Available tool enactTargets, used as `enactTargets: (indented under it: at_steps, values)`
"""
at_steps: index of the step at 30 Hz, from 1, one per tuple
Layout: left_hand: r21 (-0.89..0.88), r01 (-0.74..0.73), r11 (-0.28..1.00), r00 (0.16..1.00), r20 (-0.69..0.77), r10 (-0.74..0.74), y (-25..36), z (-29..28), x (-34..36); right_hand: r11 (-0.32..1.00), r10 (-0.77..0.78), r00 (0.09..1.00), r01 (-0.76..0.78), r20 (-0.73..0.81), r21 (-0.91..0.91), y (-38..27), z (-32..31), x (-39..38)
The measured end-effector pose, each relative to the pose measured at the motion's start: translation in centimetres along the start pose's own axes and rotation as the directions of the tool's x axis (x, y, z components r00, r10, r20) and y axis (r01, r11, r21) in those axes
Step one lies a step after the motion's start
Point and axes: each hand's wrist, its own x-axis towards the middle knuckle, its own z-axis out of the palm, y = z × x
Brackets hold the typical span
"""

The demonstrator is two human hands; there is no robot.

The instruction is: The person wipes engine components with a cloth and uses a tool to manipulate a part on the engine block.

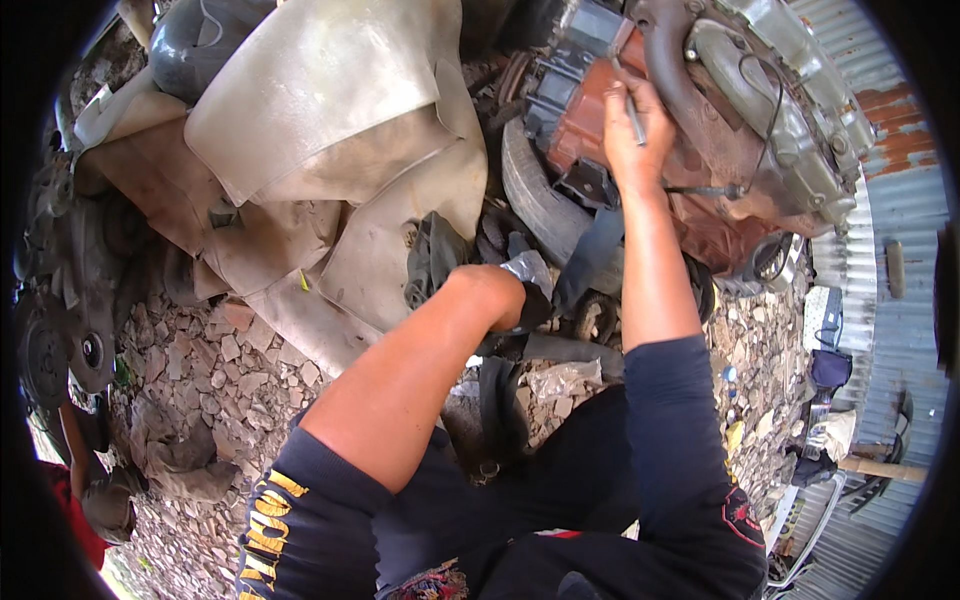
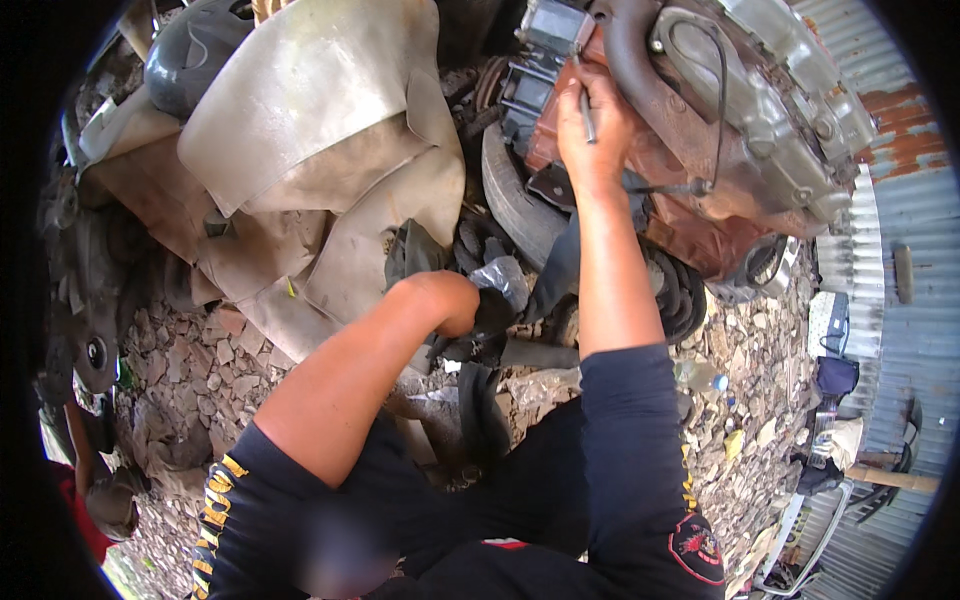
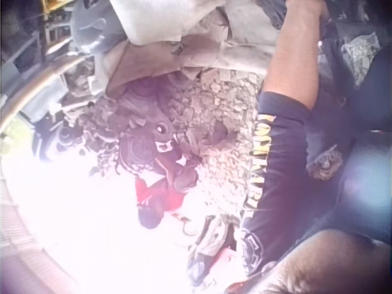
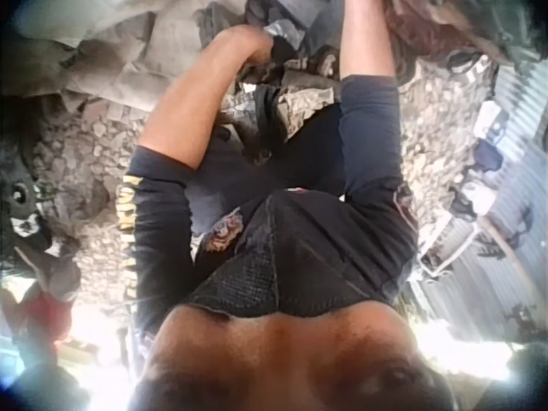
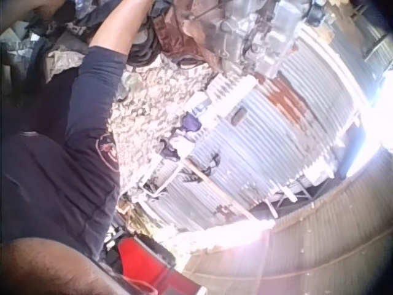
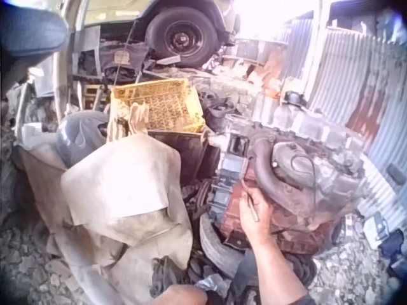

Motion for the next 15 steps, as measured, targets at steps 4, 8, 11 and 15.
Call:
enactTargets:
  at_steps: [4, 8, 11, 15]
  values:
    - [0.005, 0.011, 1.0, 1.0, 0.01, -0.011, -0.2, 0.0, -0.1, 1.0, -0.011, 0.999, 0.01, 0.032, 0.028, -0.9, -0.2, -0.6]
    - [0.027, -0.053, 0.998, 0.998, -0.041, 0.055, -0.1, -0.1, -0.4, 0.994, -0.074, 0.996, 0.078, 0.054, -0.076, 0.3, -0.5, -1.0]
    - [0.045, -0.034, 0.998, 0.999, -0.006, 0.034, -0.2, 0.0, -0.3, 0.989, 0.132, 0.986, -0.124, 0.104, -0.077, -0.9, -0.6, -0.1]
    - [0.031, -0.031, 0.999, 0.999, -0.022, 0.031, 0.0, 0.0, 0.0, 0.995, 0.09, 0.984, -0.083, 0.155, -0.048, 0.3, -0.4, -1.0]
